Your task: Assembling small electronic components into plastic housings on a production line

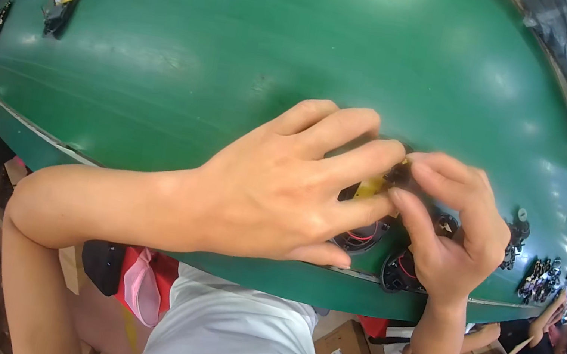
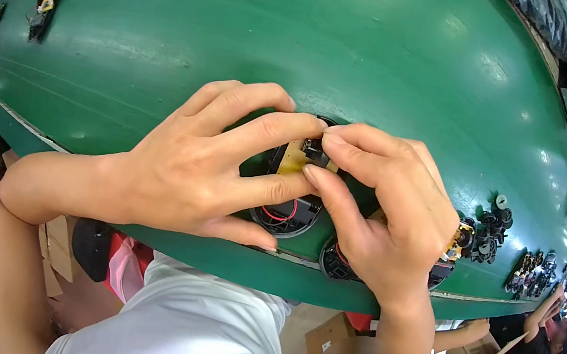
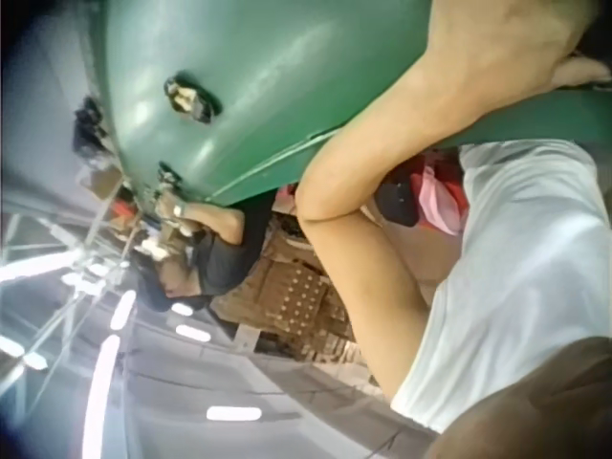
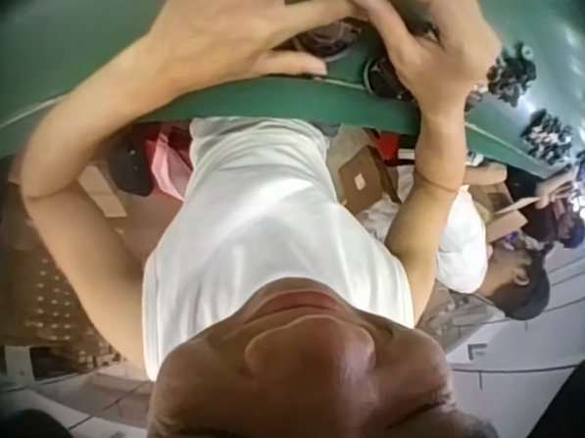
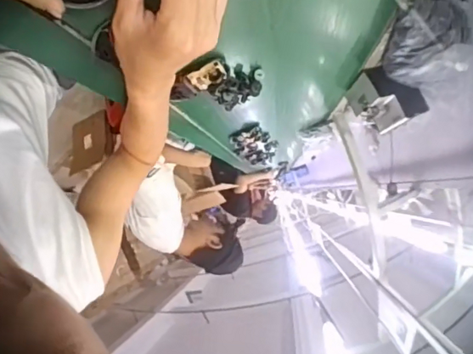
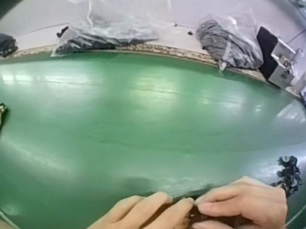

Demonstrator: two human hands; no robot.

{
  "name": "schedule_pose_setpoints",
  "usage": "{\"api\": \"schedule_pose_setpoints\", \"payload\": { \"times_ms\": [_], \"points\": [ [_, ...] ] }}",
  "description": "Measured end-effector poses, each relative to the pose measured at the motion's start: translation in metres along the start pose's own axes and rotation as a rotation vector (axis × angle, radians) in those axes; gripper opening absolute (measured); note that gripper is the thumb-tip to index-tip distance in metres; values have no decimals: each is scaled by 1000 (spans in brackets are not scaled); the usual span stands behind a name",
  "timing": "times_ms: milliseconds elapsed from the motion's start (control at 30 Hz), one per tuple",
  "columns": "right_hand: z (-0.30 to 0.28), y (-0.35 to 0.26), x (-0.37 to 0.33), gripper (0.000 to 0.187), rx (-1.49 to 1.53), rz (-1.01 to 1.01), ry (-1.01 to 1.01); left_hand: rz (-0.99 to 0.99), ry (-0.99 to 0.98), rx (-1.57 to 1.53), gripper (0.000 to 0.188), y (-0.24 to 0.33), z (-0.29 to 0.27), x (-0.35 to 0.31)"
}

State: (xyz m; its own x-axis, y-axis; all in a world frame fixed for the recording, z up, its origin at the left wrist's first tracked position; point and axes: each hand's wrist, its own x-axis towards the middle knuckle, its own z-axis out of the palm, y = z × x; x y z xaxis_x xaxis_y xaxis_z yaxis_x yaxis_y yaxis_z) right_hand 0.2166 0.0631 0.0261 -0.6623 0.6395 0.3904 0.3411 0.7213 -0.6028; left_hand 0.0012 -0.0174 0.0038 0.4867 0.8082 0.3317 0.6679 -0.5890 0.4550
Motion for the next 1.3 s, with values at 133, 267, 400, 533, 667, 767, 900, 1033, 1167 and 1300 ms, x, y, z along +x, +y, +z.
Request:
{"api": "schedule_pose_setpoints", "payload": {
  "times_ms": [133, 267, 400, 533, 667, 767, 900, 1033, 1167, 1300],
  "points": [
    [0, 0, 1, 25, -44, 18, -7, -31, 29, -13, 58, 3, 4, -1],
    [-7, -8, 1, 27, -44, 101, -108, -8, 19, 34, 55, 4, 1, -1],
    [-10, -6, -3, 26, -39, 105, -102, 37, 81, -69, 49, 1, 2, 2],
    [-8, -2, -7, 27, -107, 2, -84, -96, 227, -209, 36, -7, 5, 14],
    [-6, -1, -5, 27, -109, -56, -76, -148, 195, -181, 26, -18, 9, 26],
    [-10, -1, -10, 27, -165, -61, -67, -37, 325, -269, 23, -23, 20, 36],
    [-6, -3, -9, 24, -139, -66, -73, -96, 277, -259, 20, -21, 17, 34],
    [-10, -7, -4, 24, -181, -86, -106, -3, 324, -416, 19, -30, 27, 33],
    [-9, -10, -4, 26, -188, -44, -114, -8, 243, -465, 18, -31, 20, 32],
    [-9, -11, -5, 22, -179, 6, 21, 5, 264, -563, 18, -31, 22, 36]
  ]
}}
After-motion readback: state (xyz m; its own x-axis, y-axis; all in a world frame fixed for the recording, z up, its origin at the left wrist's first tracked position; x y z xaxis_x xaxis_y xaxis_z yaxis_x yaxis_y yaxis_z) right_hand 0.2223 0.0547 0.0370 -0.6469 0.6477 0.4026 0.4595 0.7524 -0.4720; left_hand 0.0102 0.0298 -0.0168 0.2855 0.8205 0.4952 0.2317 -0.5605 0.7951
